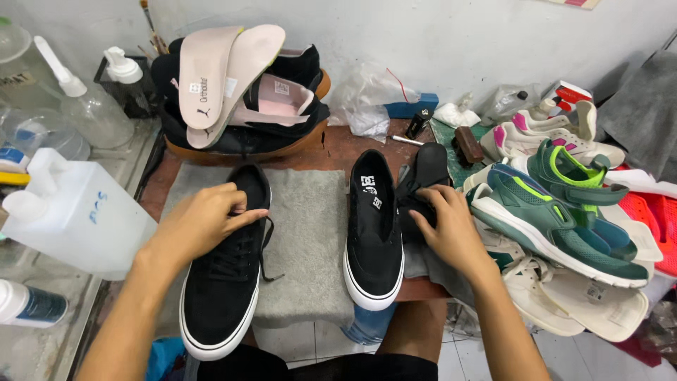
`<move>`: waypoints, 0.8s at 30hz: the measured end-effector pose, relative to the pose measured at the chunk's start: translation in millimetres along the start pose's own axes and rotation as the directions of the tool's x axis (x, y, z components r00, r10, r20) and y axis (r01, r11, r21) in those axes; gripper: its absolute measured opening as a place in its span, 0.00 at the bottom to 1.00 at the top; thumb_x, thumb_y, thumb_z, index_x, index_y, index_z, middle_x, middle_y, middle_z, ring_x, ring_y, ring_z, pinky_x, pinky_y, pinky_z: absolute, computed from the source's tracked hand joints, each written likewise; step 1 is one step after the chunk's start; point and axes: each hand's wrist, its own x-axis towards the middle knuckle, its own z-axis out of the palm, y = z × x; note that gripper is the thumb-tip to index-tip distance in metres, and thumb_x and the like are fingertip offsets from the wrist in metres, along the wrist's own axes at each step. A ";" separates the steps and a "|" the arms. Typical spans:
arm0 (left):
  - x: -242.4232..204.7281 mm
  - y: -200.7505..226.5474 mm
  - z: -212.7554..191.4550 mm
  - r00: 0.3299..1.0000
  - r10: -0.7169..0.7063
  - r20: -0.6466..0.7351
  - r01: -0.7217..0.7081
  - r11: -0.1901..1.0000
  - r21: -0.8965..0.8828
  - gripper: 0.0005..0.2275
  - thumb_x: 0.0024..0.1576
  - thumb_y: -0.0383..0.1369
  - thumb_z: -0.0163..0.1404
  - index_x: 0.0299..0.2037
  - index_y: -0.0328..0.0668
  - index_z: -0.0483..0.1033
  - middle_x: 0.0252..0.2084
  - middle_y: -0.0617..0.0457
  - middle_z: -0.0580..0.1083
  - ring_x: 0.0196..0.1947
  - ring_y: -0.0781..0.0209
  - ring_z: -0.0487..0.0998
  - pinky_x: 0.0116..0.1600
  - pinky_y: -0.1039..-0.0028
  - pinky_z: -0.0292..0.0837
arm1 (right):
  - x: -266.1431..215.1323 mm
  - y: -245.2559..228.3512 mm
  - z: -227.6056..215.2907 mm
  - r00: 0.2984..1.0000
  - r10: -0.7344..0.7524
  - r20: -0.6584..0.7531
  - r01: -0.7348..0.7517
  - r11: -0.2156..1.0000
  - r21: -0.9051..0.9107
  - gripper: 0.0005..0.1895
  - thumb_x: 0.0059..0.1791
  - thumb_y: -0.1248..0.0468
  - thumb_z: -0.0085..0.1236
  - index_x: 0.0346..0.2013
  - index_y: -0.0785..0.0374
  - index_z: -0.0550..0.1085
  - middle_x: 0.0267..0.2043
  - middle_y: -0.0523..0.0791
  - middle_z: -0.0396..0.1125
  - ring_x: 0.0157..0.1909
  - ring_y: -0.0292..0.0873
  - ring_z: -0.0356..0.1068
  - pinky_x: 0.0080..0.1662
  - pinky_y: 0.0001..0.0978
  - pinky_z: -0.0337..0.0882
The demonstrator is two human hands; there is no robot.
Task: The person laces a pair of black sneakers by threading the laces through the eyelets and tying them. They then insert a black insole into one shoe and continue to adjust the laces on both shoes.
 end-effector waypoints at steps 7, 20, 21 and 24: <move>27.6 48.8 20.2 0.967 0.221 -0.123 -0.196 0.963 0.188 0.10 0.52 0.44 0.50 0.40 0.56 0.69 0.40 0.58 0.67 0.48 0.56 0.72 0.45 0.69 0.73 | 10.0 32.8 19.4 0.921 0.087 0.379 0.011 0.968 -0.249 0.11 0.45 0.60 0.53 0.42 0.56 0.72 0.41 0.46 0.66 0.50 0.51 0.67 0.47 0.40 0.71; 285.2 177.1 261.7 0.937 0.045 0.345 -0.101 0.984 0.146 0.32 0.56 0.47 0.42 0.62 0.25 0.55 0.54 0.28 0.67 0.49 0.34 0.72 0.46 0.44 0.67 | -61.3 39.0 5.6 0.971 0.032 0.235 -0.007 0.994 -0.106 0.08 0.44 0.66 0.52 0.38 0.61 0.68 0.35 0.50 0.65 0.43 0.55 0.67 0.44 0.43 0.69; 281.4 186.0 248.6 0.937 0.054 0.345 -0.109 0.984 0.141 0.32 0.56 0.47 0.42 0.62 0.25 0.55 0.54 0.28 0.67 0.49 0.34 0.72 0.46 0.44 0.67 | -60.6 35.3 -1.0 0.972 0.038 0.233 -0.012 0.993 -0.114 0.08 0.44 0.66 0.52 0.38 0.61 0.68 0.35 0.50 0.65 0.43 0.55 0.67 0.44 0.43 0.69; 267.7 191.9 218.7 0.914 -0.042 0.404 -0.008 0.993 0.122 0.42 0.52 0.54 0.46 0.65 0.23 0.46 0.63 0.26 0.57 0.59 0.34 0.65 0.56 0.37 0.57 | -58.2 26.3 -7.9 0.982 0.027 0.187 -0.018 0.999 -0.051 0.08 0.45 0.67 0.51 0.39 0.62 0.68 0.35 0.49 0.65 0.43 0.55 0.67 0.45 0.43 0.69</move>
